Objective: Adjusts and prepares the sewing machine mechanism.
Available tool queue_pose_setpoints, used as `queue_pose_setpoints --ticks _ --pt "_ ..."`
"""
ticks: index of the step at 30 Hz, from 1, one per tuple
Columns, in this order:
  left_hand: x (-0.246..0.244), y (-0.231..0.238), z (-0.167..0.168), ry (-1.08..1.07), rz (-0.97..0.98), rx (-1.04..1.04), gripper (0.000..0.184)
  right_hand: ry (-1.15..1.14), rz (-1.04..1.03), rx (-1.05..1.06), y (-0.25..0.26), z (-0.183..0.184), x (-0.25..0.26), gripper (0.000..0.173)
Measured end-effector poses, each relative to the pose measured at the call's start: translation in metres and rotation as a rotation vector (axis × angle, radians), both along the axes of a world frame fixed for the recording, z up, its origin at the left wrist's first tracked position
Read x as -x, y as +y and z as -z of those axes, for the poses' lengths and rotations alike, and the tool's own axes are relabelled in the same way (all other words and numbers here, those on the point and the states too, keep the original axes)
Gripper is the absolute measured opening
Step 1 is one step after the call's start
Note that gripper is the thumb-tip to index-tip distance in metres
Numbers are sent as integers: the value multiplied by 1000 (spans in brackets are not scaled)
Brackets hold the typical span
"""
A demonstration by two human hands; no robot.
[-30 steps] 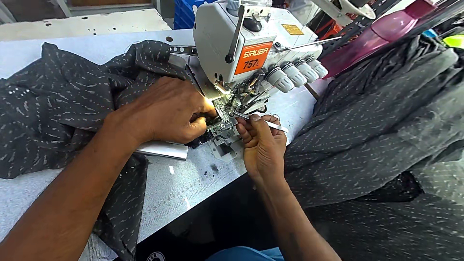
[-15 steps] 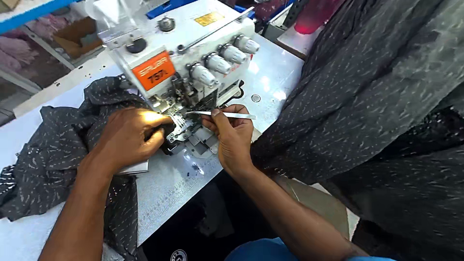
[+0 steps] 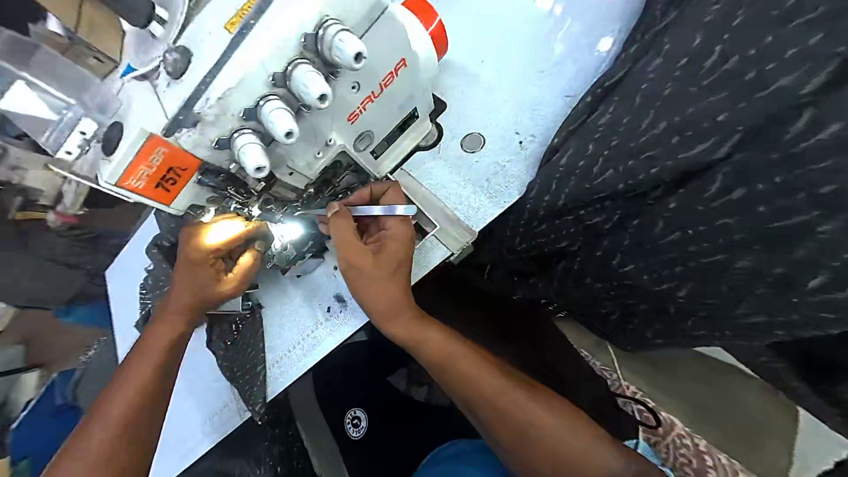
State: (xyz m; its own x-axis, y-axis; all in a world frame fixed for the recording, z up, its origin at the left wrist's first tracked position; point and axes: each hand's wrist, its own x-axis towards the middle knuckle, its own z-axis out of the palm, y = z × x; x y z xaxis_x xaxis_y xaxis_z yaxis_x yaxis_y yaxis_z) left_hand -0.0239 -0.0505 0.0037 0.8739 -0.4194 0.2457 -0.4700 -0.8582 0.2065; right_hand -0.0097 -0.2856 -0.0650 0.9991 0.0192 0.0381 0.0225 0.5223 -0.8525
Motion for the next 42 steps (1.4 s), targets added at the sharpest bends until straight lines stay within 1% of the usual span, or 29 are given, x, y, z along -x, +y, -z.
queue_pose_setpoints --ticks 4,10,17,24,28,33,38,42 --pt "0 -1 -1 -12 11 -14 25 13 -38 37 0 -2 -5 16" --pt "5 1 -2 -31 3 -36 32 17 -49 37 2 -2 -10 15" --pt "4 1 0 -48 11 -26 30 10 -43 50 4 -2 -12 15" --pt "3 0 0 -50 14 -14 30 17 -79 58 3 -2 -12 19" --pt "3 -2 -1 -47 13 -16 30 15 -80 64 5 -2 -11 18" --pt "3 -2 0 -38 17 3 30 0 -26 70 7 -1 -9 11" --pt "3 -2 -1 -35 19 -2 30 -34 65 54 7 1 -5 14" --pt "0 -3 -2 -33 39 5 30 -5 52 22 8 -1 -4 13"
